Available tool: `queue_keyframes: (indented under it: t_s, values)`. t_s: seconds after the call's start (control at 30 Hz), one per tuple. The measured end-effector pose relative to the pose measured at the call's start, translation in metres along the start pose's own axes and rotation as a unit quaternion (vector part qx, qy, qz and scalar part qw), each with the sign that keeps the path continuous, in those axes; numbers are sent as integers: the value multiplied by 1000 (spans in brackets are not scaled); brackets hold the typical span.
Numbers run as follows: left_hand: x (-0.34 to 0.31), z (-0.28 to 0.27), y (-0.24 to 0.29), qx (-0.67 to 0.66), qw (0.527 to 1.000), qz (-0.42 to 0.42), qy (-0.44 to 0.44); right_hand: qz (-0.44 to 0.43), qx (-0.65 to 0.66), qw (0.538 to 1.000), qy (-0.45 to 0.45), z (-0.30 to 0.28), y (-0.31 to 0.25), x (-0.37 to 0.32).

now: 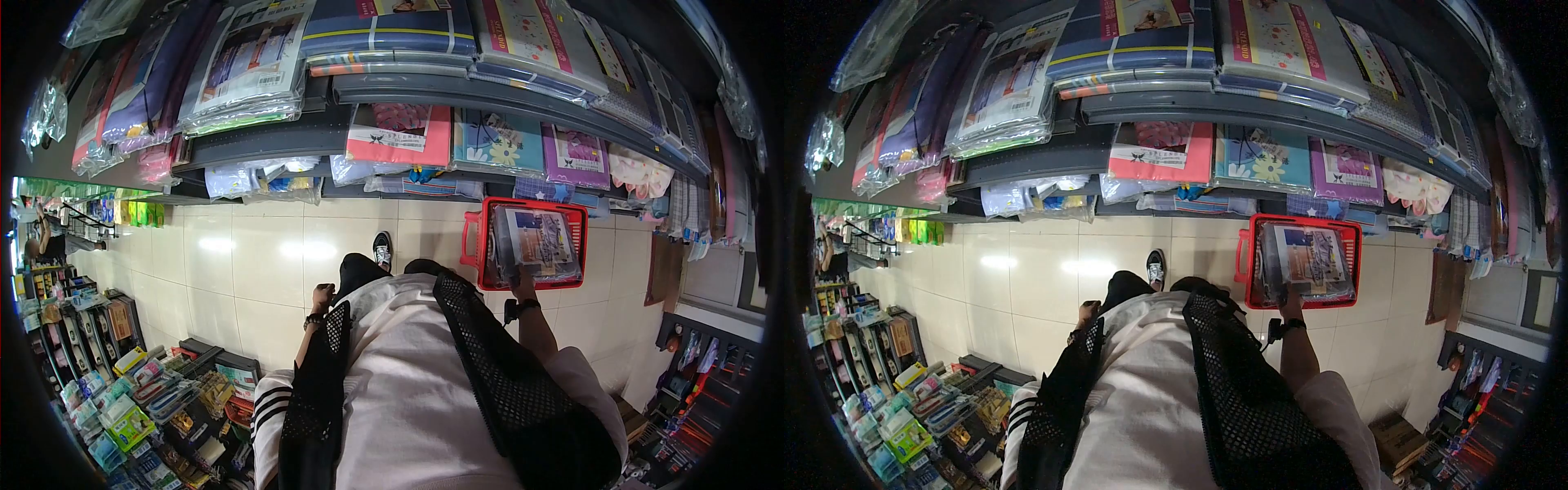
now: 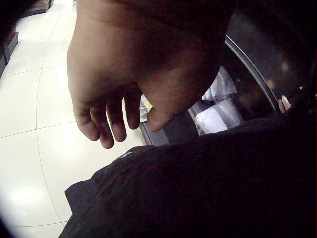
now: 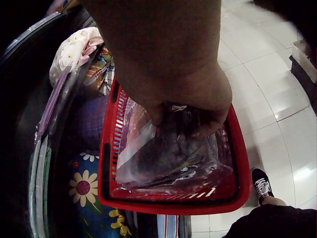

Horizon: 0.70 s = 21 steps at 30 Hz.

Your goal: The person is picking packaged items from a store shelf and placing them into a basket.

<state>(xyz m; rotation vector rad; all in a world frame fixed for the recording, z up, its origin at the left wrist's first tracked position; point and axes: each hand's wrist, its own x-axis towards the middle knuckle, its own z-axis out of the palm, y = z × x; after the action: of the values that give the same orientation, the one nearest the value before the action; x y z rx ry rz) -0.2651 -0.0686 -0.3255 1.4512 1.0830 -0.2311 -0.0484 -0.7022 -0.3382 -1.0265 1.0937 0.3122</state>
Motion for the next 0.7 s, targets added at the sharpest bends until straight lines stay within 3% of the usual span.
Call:
queue_keyframes:
  t_s: [0.27, 0.3, 0.33, 0.37, 0.4, 0.43, 0.7]
  values:
    - [-3, 0, 2, 47, 999, 2, -1, -36, -29, 998, -43, -12, 6, 11]
    - [-2, 0, 0, 44, 999, 3, -2, -152, -152, 974, -66, -33, 19, 42]
    - [0, 0, -3, 44, 999, 3, -2, -264, -269, 922, -87, -45, 27, 59]
    - [2, 0, -7, 46, 999, 1, -1, -264, -269, 922, -87, -35, 21, 45]
    - [4, -1, -11, 48, 999, 0, 0, -142, -139, 978, -56, -16, 9, 18]
    - [6, -3, -12, 48, 999, 0, 1, -15, -4, 1000, -23, -4, 1, 2]
    - [9, -9, -17, 114, 993, 14, -19, -12, 8, 1000, 6, 6, -2, -10]
